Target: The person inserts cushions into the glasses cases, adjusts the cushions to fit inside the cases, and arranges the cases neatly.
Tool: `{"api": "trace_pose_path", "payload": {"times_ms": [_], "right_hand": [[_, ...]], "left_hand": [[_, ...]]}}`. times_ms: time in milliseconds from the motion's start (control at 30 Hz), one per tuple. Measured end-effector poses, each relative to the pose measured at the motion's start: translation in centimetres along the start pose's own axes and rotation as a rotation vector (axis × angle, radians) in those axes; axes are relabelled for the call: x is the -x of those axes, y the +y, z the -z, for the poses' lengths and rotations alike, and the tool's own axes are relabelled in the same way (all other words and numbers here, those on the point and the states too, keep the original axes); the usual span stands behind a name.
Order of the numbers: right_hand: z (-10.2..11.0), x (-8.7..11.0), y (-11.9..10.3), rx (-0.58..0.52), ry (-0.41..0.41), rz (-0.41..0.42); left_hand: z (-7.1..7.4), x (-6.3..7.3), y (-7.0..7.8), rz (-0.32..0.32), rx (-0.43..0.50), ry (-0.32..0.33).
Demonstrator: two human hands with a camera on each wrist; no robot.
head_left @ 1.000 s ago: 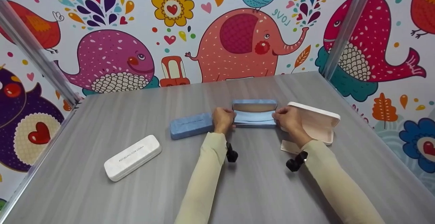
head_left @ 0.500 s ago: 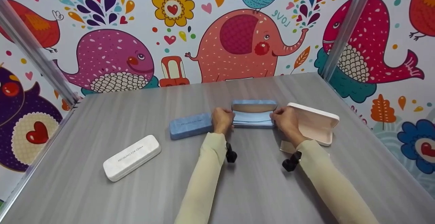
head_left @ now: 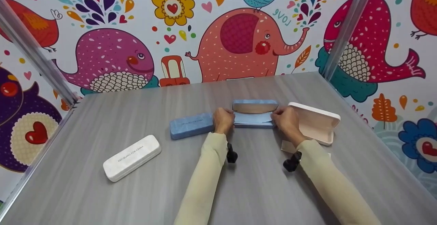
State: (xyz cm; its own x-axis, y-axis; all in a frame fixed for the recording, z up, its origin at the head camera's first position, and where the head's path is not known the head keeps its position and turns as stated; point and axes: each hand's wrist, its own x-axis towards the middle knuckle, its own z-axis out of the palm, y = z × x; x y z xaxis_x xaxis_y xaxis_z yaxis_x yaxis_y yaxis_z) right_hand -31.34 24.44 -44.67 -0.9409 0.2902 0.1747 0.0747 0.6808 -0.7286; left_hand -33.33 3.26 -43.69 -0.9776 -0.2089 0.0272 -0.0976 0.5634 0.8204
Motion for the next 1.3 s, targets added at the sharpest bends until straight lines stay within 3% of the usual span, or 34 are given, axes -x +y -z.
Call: {"api": "trace_pose_path", "payload": {"times_ms": [433, 800, 1133, 1300], "right_hand": [[0.1, 0.0, 0.4, 0.012, 0.025, -0.016], [0.2, 0.0, 0.4, 0.001, 0.040, -0.034], [0.4, 0.1, -0.2, 0.003, -0.037, -0.058], [1.4, 0.4, -0.4, 0.027, -0.082, -0.079]], "left_hand": [[-0.1, 0.3, 0.3, -0.018, 0.015, -0.053], [0.2, 0.5, 0.1, -0.153, 0.013, -0.077], [0.7, 0.4, 0.1, -0.119, -0.092, -0.099], [1.4, 0.2, 0.5, -0.103, -0.069, -0.132]]}}
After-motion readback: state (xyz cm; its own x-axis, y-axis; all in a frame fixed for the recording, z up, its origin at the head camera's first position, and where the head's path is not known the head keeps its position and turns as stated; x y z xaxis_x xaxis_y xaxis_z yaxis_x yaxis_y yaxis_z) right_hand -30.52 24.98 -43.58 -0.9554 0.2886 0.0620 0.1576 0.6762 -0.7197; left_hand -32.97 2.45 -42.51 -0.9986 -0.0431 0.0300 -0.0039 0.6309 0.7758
